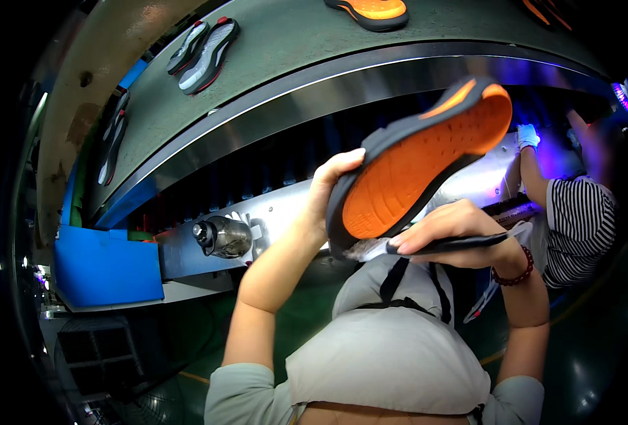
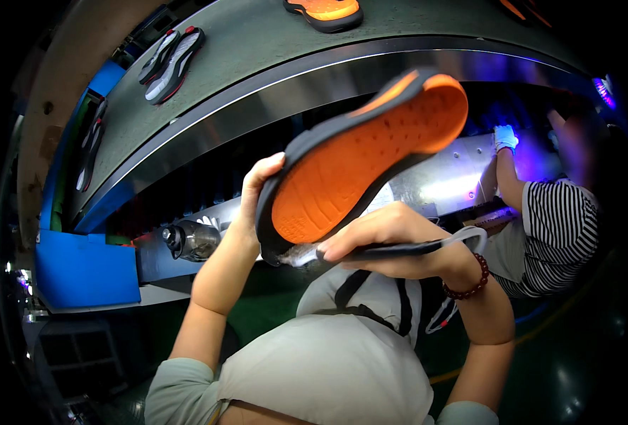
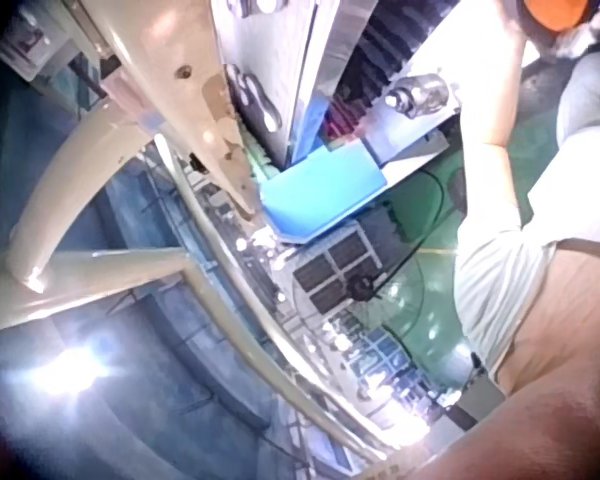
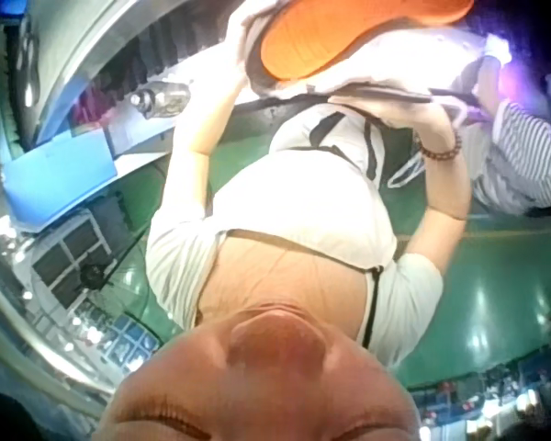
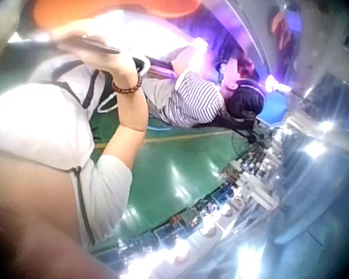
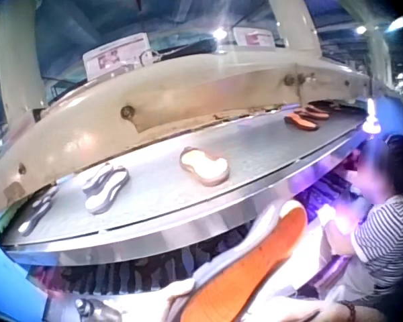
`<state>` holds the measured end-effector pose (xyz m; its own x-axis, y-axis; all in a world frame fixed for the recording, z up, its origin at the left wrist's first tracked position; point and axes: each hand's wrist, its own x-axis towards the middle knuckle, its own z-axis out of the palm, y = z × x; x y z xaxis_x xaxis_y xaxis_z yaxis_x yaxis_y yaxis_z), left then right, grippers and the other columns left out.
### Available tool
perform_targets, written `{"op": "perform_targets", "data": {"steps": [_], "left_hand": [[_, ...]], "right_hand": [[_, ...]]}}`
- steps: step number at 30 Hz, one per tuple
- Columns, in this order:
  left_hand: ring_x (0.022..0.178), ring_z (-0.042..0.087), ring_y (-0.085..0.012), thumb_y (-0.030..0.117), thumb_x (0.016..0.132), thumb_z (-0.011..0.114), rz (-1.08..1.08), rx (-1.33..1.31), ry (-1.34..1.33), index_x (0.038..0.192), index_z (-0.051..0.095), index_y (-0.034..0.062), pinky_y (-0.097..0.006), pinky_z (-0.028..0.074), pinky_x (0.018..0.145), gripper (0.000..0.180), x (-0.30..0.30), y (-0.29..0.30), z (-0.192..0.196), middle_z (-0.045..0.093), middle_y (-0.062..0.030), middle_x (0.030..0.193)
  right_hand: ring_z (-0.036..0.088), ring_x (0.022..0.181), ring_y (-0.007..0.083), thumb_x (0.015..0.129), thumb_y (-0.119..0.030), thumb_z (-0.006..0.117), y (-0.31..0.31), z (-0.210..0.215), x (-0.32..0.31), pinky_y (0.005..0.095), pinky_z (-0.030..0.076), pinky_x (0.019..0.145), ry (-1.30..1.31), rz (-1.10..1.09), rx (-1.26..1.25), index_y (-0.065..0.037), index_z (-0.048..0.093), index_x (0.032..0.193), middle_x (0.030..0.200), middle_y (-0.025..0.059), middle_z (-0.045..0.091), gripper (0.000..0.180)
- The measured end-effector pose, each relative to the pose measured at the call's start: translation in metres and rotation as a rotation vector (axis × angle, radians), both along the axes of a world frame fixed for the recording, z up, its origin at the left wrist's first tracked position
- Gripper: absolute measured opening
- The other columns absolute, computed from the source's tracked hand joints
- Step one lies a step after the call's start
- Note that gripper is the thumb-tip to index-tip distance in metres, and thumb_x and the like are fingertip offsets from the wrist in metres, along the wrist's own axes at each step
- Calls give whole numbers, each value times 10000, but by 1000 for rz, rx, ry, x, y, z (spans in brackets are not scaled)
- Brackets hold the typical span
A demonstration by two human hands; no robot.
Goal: The person repeatedly picks up orange shoe insoles from a conveyor belt and scrubs their surfaces with a brush. After cleaning each insole, they place it back on the belt. The process is repeated for multiple insoles in a factory setting.
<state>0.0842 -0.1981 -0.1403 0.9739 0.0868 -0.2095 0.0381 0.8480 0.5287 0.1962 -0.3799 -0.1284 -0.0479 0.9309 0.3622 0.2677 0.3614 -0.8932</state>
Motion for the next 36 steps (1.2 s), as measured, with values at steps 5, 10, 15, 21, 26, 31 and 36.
{"op": "perform_targets", "data": {"steps": [5, 10, 15, 21, 26, 31, 36], "left_hand": [[819, 600, -226, 255, 764, 557, -107, 31, 227, 1075, 529, -11, -317, 494, 751, 410, -4, -5, 2, 585, -173, 973], [924, 572, -276, 271, 737, 567, -204, 206, 384, 1107, 529, -5, -368, 455, 831, 463, -6, -6, 1, 573, -185, 1043], [942, 568, -277, 261, 731, 569, -186, 8, 382, 1152, 498, 11, -369, 452, 842, 495, -10, -2, 5, 550, -193, 1091], [945, 575, -270, 292, 761, 576, -138, 63, 338, 1183, 460, -19, -366, 468, 840, 536, -11, 2, -6, 539, -198, 1109], [980, 557, -266, 249, 729, 587, -99, -87, 258, 1204, 454, 0, -360, 434, 887, 552, -14, 15, -19, 538, -177, 1129], [1168, 426, -268, 433, 816, 479, -177, 0, 75, 1314, 345, 59, -368, 313, 997, 637, -19, 30, -5, 404, -132, 1305], [1218, 360, -265, 612, 821, 331, -131, -427, -417, 1333, 302, 100, -425, 289, 1011, 725, 5, 25, -81, 341, -100, 1353]], "right_hand": [[633, 782, 235, 726, -68, 638, -9, 23, 12, 292, 498, 689, -269, 116, -69, -24, 621, 842, 837, 100, 652, 125], [631, 774, 241, 728, -60, 632, -8, 4, 19, 289, 496, 700, -278, 156, -131, -29, 620, 837, 834, 99, 652, 114], [627, 819, 245, 720, -26, 622, -9, 12, 35, 303, 495, 722, -127, 140, -97, -16, 611, 862, 873, 120, 645, 143], [619, 815, 252, 710, -34, 628, -9, 24, 45, 300, 490, 703, -503, 195, -352, -67, 629, 853, 850, 92, 649, 146], [627, 841, 234, 704, 26, 641, -6, 3, 67, 299, 491, 782, -114, 19, -113, -5, 617, 874, 869, 123, 641, 174], [626, 766, 192, 694, -72, 690, -19, 27, 50, 275, 488, 704, -276, 93, -92, -54, 643, 847, 846, 75, 657, 161], [613, 793, 184, 657, -3, 697, -23, 34, 29, 266, 482, 719, 55, -261, 128, -22, 647, 854, 851, 114, 647, 204]]}}
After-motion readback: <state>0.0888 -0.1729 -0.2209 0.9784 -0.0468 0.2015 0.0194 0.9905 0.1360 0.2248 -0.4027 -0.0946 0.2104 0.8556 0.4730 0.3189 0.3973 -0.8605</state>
